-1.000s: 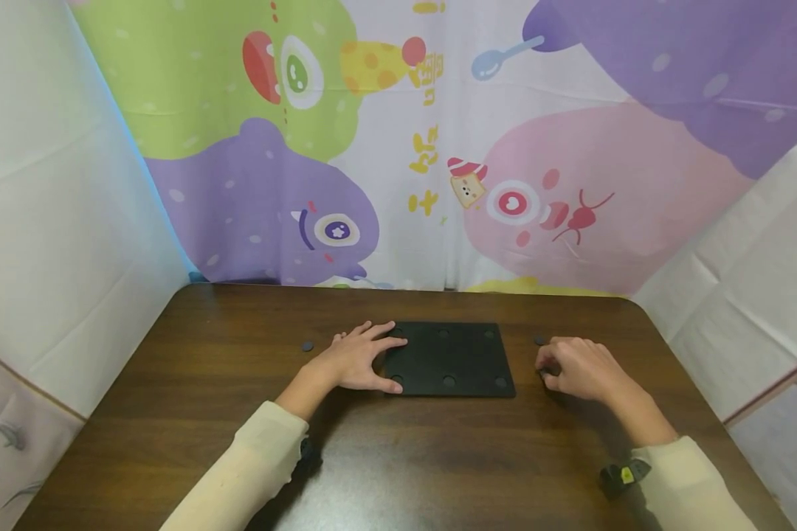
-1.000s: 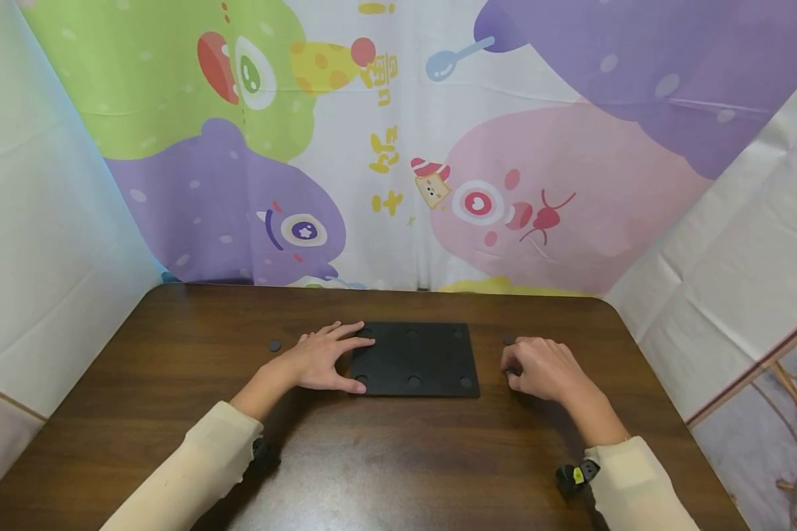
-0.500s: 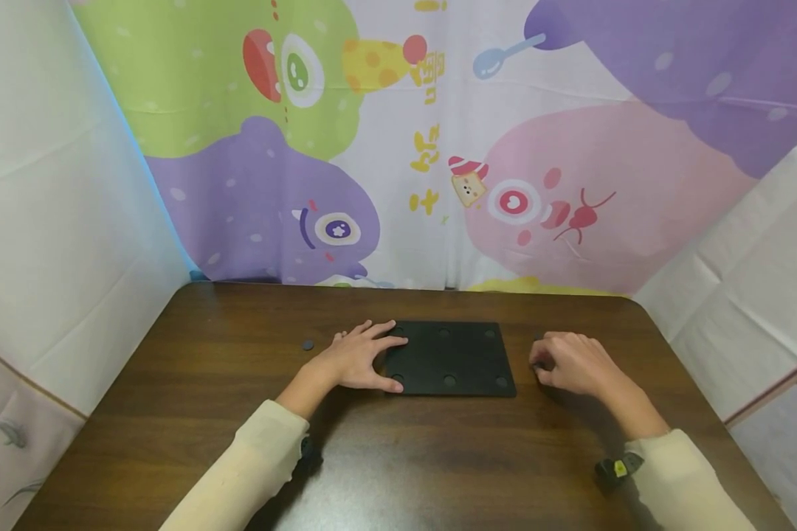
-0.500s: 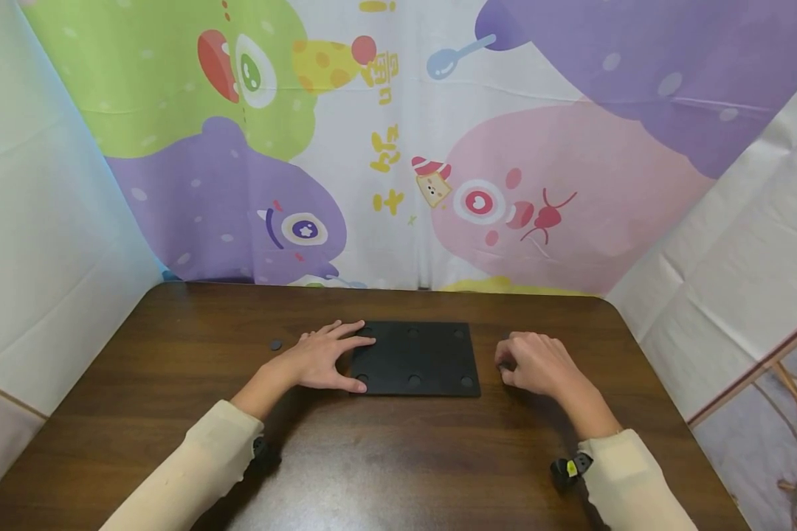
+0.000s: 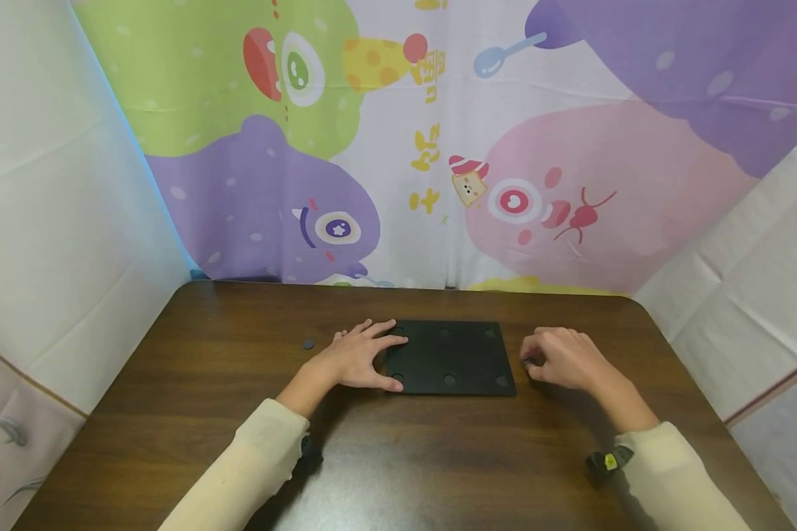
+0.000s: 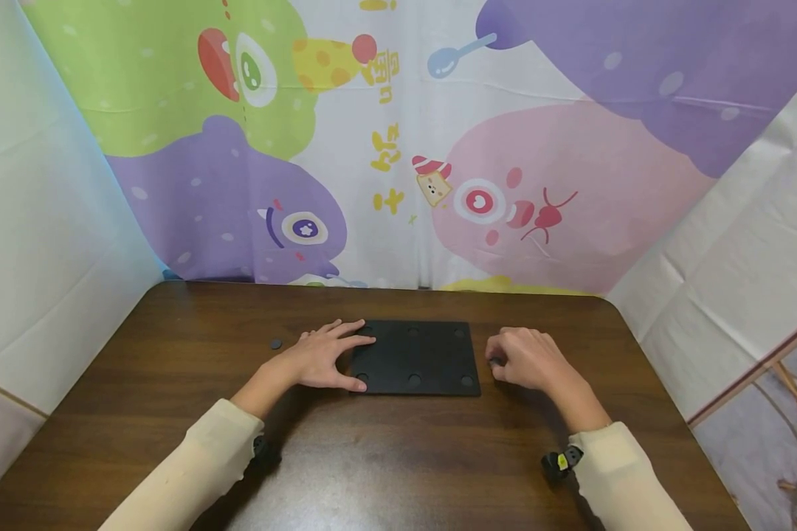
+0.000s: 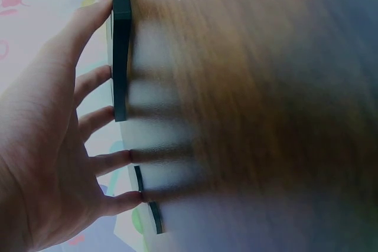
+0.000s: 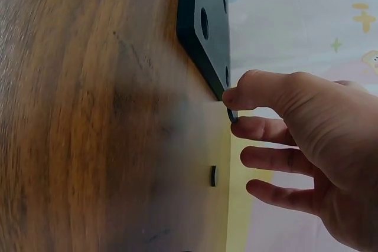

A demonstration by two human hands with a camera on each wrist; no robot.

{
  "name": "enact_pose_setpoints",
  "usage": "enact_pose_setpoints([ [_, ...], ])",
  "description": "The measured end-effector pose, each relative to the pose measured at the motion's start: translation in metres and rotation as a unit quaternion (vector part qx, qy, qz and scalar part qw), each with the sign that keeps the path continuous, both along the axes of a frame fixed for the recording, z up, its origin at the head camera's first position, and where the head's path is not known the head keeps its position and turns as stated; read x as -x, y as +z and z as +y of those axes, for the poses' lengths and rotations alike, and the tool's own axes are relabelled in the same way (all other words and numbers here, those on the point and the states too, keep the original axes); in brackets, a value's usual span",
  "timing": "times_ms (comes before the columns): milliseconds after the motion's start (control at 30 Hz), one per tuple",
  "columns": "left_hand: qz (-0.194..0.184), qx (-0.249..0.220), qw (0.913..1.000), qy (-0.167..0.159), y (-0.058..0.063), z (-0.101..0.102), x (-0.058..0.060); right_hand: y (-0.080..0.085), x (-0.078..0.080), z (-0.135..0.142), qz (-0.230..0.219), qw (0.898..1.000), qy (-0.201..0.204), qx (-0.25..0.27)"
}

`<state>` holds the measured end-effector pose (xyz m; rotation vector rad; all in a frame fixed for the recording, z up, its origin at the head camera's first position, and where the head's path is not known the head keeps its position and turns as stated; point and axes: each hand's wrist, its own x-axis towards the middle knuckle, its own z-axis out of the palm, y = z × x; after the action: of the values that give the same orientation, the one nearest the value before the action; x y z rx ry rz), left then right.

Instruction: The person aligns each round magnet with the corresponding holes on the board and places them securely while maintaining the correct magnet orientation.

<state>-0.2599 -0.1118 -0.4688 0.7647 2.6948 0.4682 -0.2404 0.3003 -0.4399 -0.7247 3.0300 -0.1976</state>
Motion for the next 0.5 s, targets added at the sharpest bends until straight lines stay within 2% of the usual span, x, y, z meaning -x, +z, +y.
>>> enact_pose_setpoints([
  [500, 0.002, 0.006, 1.0000, 0.000, -0.002, 0.000, 0.002, 0.000, -0.001, -0.014, -0.002, 1.000, 0.011, 0.005],
])
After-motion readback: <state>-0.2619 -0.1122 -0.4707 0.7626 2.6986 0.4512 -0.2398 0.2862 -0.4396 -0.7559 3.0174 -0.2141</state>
